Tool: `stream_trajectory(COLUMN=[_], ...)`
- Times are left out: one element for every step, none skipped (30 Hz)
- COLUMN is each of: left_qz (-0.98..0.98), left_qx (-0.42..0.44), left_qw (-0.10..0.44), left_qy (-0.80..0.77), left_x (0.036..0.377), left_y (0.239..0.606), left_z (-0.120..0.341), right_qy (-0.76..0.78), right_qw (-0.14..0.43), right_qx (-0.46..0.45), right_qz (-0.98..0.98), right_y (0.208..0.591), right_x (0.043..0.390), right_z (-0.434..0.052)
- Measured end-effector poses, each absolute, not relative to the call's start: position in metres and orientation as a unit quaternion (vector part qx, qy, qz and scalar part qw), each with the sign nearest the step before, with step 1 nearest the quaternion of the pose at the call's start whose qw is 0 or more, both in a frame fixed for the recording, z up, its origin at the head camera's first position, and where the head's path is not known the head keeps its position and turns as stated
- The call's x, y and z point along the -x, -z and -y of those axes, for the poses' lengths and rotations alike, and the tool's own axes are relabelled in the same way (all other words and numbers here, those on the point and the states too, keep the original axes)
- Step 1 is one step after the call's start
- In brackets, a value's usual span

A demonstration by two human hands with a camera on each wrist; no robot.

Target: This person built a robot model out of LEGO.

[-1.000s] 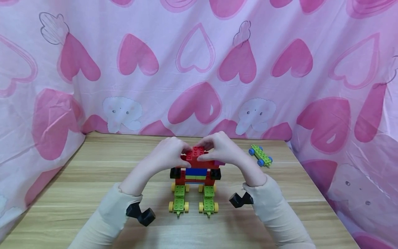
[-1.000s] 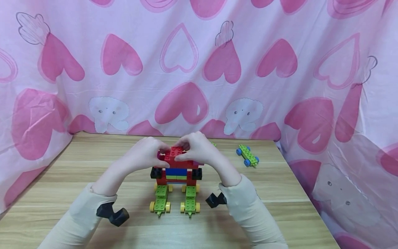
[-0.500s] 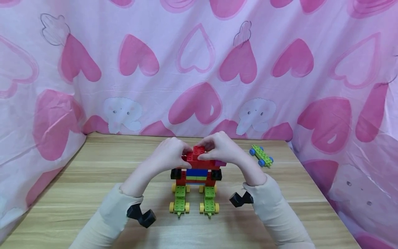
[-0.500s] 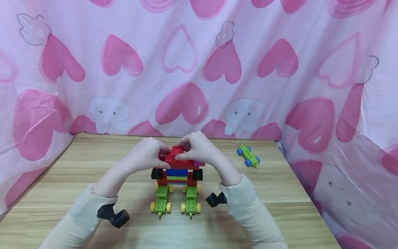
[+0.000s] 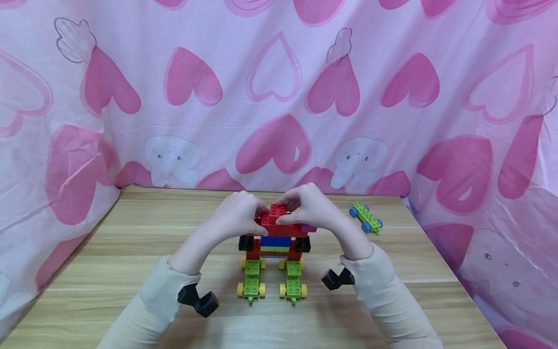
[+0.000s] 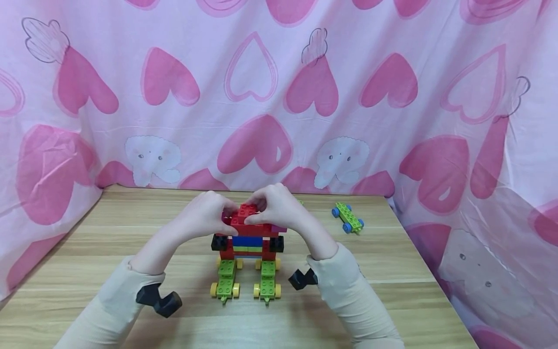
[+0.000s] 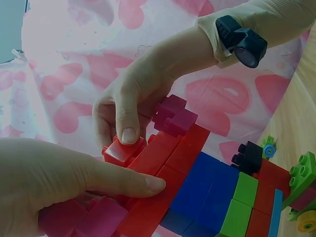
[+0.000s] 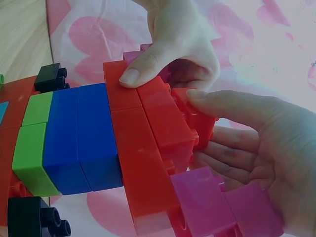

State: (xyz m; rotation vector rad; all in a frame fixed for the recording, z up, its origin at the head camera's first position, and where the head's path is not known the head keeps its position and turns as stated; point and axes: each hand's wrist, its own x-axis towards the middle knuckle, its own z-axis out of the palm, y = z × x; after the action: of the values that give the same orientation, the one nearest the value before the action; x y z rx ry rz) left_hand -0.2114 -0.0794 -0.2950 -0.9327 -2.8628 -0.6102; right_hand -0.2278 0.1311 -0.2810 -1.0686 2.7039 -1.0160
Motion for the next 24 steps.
stream_trajectory(left_qz=[0.932,0.932,0.932,0.932,0.932,0.932,0.932,0.933,0.933,0.933,0.933,0.933,0.933,0.933,0.933,0.933,0.933,0.933,0.933,0.933,0.933,0.934,0.934,0.934], left_qx=[0.303,0.302,0.301,0.301,0.300,0.300,0.300,0.299,0.299,0.299,0.299,0.299,0.299,0.299,0.300,0.299,0.297,0.296,0.294,0.293,0.292,0.291,0.290,0.292], left_qw=[0.034,0.032,0.031,0.030,0.029,0.029,0.029,0.030,0.030,0.031,0.031,0.032,0.032,0.031,0.031,0.030,0.029,0.028,0.027,0.025,0.024,0.024,0.024,0.024], left_qy=[0.199,0.199,0.200,0.200,0.200,0.200,0.200,0.200,0.199,0.198,0.198,0.198,0.197,0.198,0.198,0.199,0.201,0.203,0.204,0.206,0.207,0.208,0.208,0.206], left_x=[0.2114,0.2114,0.2114,0.2114,0.2114,0.2114,0.2114,0.2114,0.2113,0.2113,0.2112,0.2113,0.2114,0.2114,0.2115,0.2116,0.2117,0.2118,0.2119,0.2119,0.2120,0.2120,0.2120,0.2121], left_y=[0.2948,0.2946,0.2945,0.2944,0.2943,0.2942,0.2941,0.2941,0.2940,0.2940,0.2940,0.2941,0.2942,0.2943,0.2944,0.2945,0.2946,0.2947,0.2948,0.2948,0.2949,0.2949,0.2950,0.2950], left_z=[0.0793,0.0793,0.0792,0.0792,0.0792,0.0792,0.0792,0.0793,0.0793,0.0794,0.0795,0.0796,0.0797,0.0797,0.0797,0.0796,0.0795,0.0793,0.0792,0.0790,0.0789,0.0788,0.0787,0.0786], right_qy=[0.330,0.330,0.330,0.330,0.329,0.328,0.326,0.325,0.324,0.322,0.322,0.322,0.322,0.323,0.326,0.328,0.331,0.333,0.335,0.336,0.337,0.337,0.337,0.336], right_qw=[0.031,0.031,0.029,0.027,0.025,0.023,0.021,0.021,0.021,0.022,0.024,0.025,0.027,0.030,0.032,0.034,0.036,0.039,0.041,0.043,0.044,0.044,0.045,0.044], right_qx=[0.346,0.345,0.344,0.345,0.346,0.347,0.348,0.348,0.348,0.347,0.346,0.344,0.342,0.340,0.337,0.336,0.335,0.332,0.329,0.329,0.329,0.327,0.327,0.328], right_qz=[-0.878,-0.878,-0.878,-0.878,-0.879,-0.879,-0.879,-0.879,-0.880,-0.880,-0.881,-0.882,-0.882,-0.883,-0.883,-0.882,-0.881,-0.882,-0.882,-0.881,-0.881,-0.882,-0.882,-0.882], right_y=[0.2809,0.2810,0.2808,0.2808,0.2807,0.2805,0.2802,0.2801,0.2798,0.2797,0.2796,0.2797,0.2798,0.2799,0.2799,0.2798,0.2797,0.2800,0.2802,0.2803,0.2804,0.2804,0.2807,0.2809], right_x=[0.2277,0.2275,0.2272,0.2269,0.2264,0.2258,0.2253,0.2248,0.2243,0.2240,0.2237,0.2238,0.2240,0.2242,0.2245,0.2247,0.2250,0.2253,0.2253,0.2250,0.2247,0.2244,0.2244,0.2242], right_z=[-0.1311,-0.1310,-0.1310,-0.1309,-0.1306,-0.1304,-0.1301,-0.1298,-0.1294,-0.1291,-0.1287,-0.1285,-0.1284,-0.1284,-0.1287,-0.1295,-0.1305,-0.1316,-0.1327,-0.1337,-0.1346,-0.1352,-0.1353,-0.1351])
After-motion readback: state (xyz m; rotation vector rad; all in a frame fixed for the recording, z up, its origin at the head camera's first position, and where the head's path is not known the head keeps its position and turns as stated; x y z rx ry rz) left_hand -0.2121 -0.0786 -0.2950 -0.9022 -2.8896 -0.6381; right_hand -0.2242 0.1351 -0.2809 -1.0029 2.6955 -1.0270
